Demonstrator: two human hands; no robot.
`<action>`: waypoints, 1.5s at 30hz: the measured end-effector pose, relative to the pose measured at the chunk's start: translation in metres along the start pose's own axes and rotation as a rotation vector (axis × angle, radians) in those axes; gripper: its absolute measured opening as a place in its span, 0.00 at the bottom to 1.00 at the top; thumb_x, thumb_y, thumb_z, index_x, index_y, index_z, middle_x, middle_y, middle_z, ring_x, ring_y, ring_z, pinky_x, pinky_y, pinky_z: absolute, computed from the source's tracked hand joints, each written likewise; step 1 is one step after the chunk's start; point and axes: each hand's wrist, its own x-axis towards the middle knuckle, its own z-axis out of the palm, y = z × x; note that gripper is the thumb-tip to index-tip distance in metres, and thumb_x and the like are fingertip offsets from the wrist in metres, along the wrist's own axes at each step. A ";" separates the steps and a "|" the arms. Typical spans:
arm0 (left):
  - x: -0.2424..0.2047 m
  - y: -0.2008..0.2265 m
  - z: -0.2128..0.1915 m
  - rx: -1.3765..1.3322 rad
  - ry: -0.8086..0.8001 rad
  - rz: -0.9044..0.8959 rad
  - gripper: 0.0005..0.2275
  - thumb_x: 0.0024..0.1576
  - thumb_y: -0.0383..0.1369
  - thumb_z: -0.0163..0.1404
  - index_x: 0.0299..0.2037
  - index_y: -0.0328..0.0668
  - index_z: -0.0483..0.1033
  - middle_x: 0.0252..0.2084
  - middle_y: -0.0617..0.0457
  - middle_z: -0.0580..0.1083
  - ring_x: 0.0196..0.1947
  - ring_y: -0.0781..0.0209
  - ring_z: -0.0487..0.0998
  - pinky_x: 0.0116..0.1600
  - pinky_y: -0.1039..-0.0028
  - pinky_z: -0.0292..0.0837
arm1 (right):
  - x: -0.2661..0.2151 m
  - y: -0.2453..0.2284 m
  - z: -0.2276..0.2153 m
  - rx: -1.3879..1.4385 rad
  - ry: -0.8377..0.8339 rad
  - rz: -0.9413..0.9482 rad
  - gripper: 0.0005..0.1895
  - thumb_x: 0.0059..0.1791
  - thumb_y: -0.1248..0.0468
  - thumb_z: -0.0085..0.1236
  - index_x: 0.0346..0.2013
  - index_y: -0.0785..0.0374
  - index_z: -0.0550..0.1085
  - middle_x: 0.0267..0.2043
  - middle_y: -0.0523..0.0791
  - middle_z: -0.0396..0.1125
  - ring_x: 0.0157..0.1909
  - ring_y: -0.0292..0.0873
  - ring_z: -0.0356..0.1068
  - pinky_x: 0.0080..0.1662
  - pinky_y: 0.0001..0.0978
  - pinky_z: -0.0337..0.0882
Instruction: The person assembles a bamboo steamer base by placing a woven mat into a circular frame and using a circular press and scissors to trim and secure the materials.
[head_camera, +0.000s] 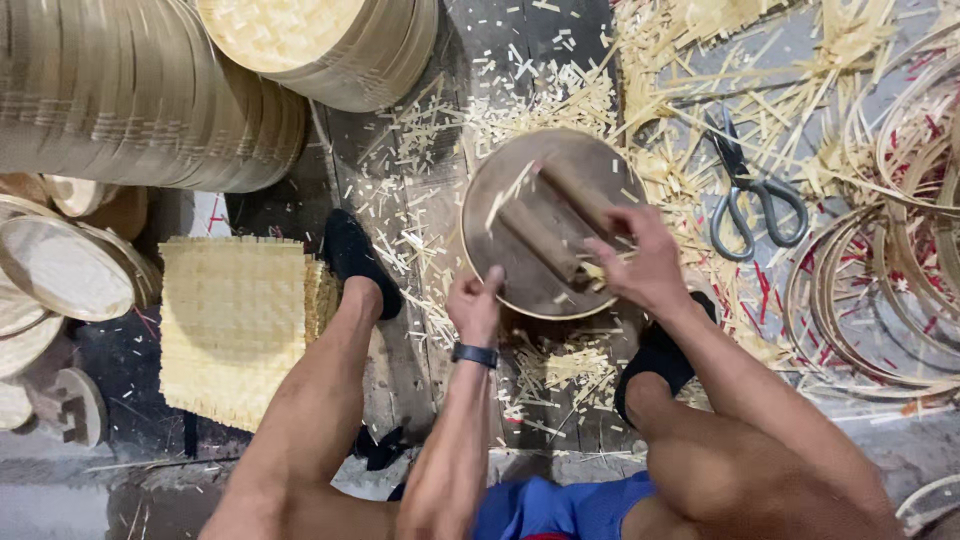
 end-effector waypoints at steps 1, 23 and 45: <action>0.002 0.024 -0.008 0.129 0.018 0.187 0.15 0.55 0.39 0.66 0.31 0.37 0.75 0.29 0.54 0.69 0.29 0.63 0.69 0.36 0.68 0.70 | 0.010 -0.017 0.000 0.048 -0.104 0.093 0.30 0.48 0.52 0.66 0.58 0.65 0.69 0.53 0.54 0.67 0.51 0.48 0.73 0.54 0.41 0.76; -0.035 0.191 0.025 0.149 -0.291 1.107 0.16 0.68 0.46 0.48 0.58 0.48 0.79 0.42 0.48 0.83 0.35 0.62 0.82 0.40 0.71 0.79 | -0.001 -0.020 -0.028 0.693 0.014 0.066 0.19 0.47 0.63 0.67 0.50 0.66 0.75 0.44 0.45 0.75 0.45 0.39 0.75 0.47 0.32 0.78; 0.148 0.110 -0.072 0.025 0.038 0.335 0.29 0.62 0.51 0.55 0.17 0.38 0.60 0.18 0.63 0.58 0.22 0.71 0.54 0.26 0.72 0.48 | -0.066 0.107 0.045 0.763 -0.306 0.613 0.19 0.53 0.67 0.46 0.58 0.70 0.66 0.47 0.56 0.76 0.41 0.48 0.80 0.39 0.35 0.76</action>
